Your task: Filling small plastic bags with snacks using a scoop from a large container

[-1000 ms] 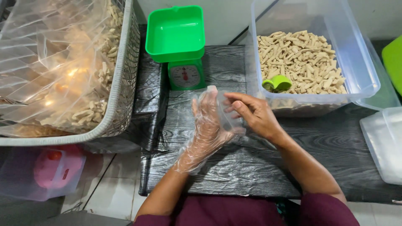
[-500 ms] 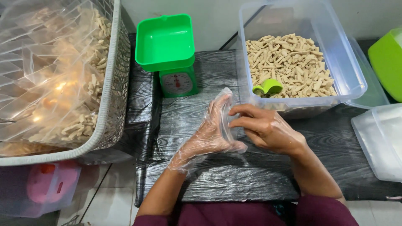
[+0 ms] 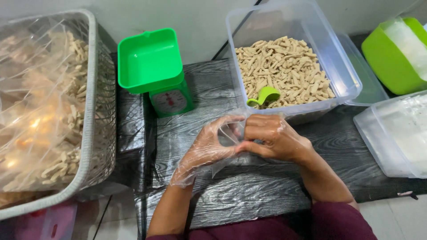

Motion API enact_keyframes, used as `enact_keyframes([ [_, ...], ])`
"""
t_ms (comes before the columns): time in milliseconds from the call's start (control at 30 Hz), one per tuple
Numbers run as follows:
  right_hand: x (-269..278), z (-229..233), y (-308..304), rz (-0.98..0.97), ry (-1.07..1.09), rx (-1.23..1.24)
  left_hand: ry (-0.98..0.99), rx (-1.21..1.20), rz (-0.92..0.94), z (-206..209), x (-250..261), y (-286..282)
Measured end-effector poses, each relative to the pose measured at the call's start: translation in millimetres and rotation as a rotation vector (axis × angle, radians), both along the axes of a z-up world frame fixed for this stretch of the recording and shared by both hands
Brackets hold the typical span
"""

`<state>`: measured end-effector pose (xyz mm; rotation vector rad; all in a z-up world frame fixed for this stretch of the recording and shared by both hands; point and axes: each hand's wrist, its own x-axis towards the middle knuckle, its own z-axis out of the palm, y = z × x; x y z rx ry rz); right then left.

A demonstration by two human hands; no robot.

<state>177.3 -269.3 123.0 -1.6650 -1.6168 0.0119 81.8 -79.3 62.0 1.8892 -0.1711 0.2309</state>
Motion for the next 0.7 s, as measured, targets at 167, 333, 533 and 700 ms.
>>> enact_keyframes([
  [167, 19, -12, -15, -0.218, 0.035, 0.228, 0.088, -0.222, 0.066, 10, 7, 10],
  [333, 36, 34, -16, -0.387, -0.048, -0.081, -0.061, -0.114, 0.184, 20, 17, 17],
  [533, 56, 24, -2, -0.309, 0.024, -0.452, -0.148, 0.001, 0.243, 20, 25, 15],
  [700, 62, 23, -3, -0.335, 0.063, -0.392, -0.136, 0.104, 0.262, 10, 27, 14],
])
